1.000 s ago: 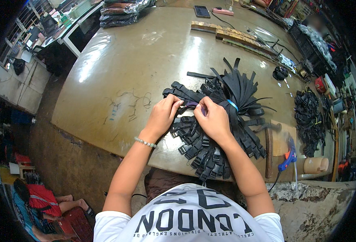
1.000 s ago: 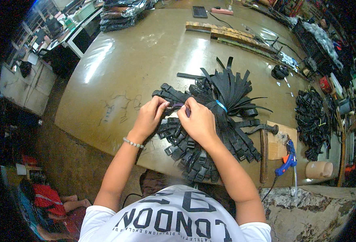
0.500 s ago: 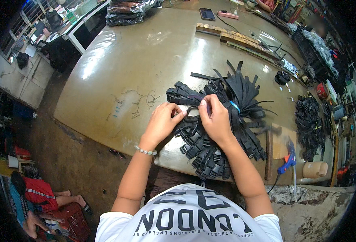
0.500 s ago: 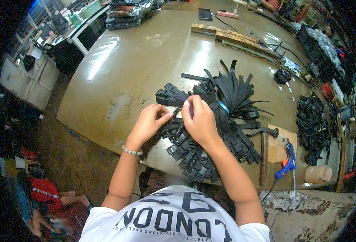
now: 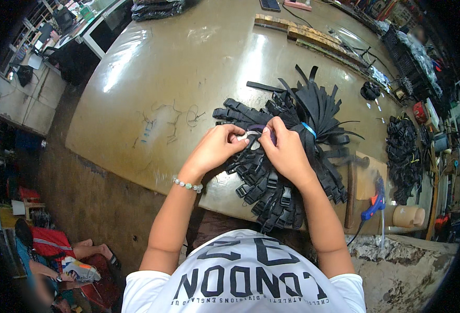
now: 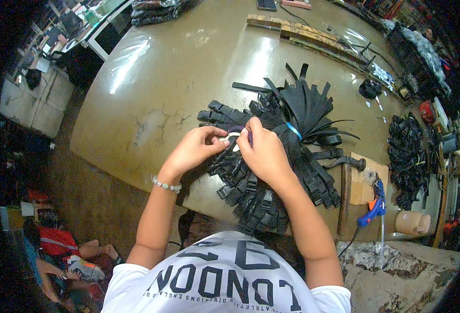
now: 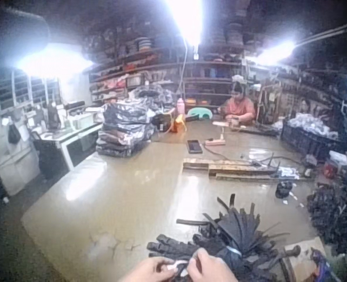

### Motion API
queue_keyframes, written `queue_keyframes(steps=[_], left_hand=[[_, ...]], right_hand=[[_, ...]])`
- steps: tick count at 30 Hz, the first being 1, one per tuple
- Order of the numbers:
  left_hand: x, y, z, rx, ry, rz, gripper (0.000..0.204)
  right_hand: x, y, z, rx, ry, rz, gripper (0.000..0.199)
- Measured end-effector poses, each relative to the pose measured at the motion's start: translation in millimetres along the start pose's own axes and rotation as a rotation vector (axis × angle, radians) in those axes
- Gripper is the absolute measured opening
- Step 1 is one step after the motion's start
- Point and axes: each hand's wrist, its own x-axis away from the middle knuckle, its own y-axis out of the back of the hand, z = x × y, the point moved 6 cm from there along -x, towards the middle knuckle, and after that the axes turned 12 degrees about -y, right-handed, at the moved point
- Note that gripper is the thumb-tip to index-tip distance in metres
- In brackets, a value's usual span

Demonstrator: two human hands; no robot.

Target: The person repeatedly picks up black webbing straps and plastic buckles from a pile on a table. They thread the strap ends through the buckles and pull them tight, then place the assembled units back on the table. The process is repeated continuously throughout the clip.

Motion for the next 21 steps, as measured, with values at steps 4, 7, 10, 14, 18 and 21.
queue_keyframes(steps=[4, 7, 10, 14, 18, 21], left_hand=[[5.8, 1.5, 0.6, -0.045, -0.049, -0.077, 0.043], [9.0, 1.6, 0.8, -0.072, -0.049, -0.112, 0.043], [8.7, 1.5, -1.9, -0.076, -0.064, -0.125, 0.044], [9.9, 3.5, -6.4, -0.083, -0.083, -0.156, 0.046], [11.3, 11.0, -2.0, -0.113, -0.068, -0.201, 0.044], [5.9, 26.1, -24.5, -0.541, -0.52, -0.377, 0.037]], right_hand=[[1.1, 0.7, 4.4, 0.055, 0.019, -0.012, 0.022], [0.9, -1.0, 5.4, 0.074, 0.028, -0.034, 0.022], [0.0, -2.9, 5.3, 0.115, 0.045, -0.036, 0.022], [-0.6, -3.4, 6.1, 0.201, 0.083, -0.019, 0.021], [-0.7, -1.6, 5.8, 0.119, 0.102, -0.007, 0.019], [-6.5, 4.8, -7.7, -0.202, -0.07, -0.027, 0.02]])
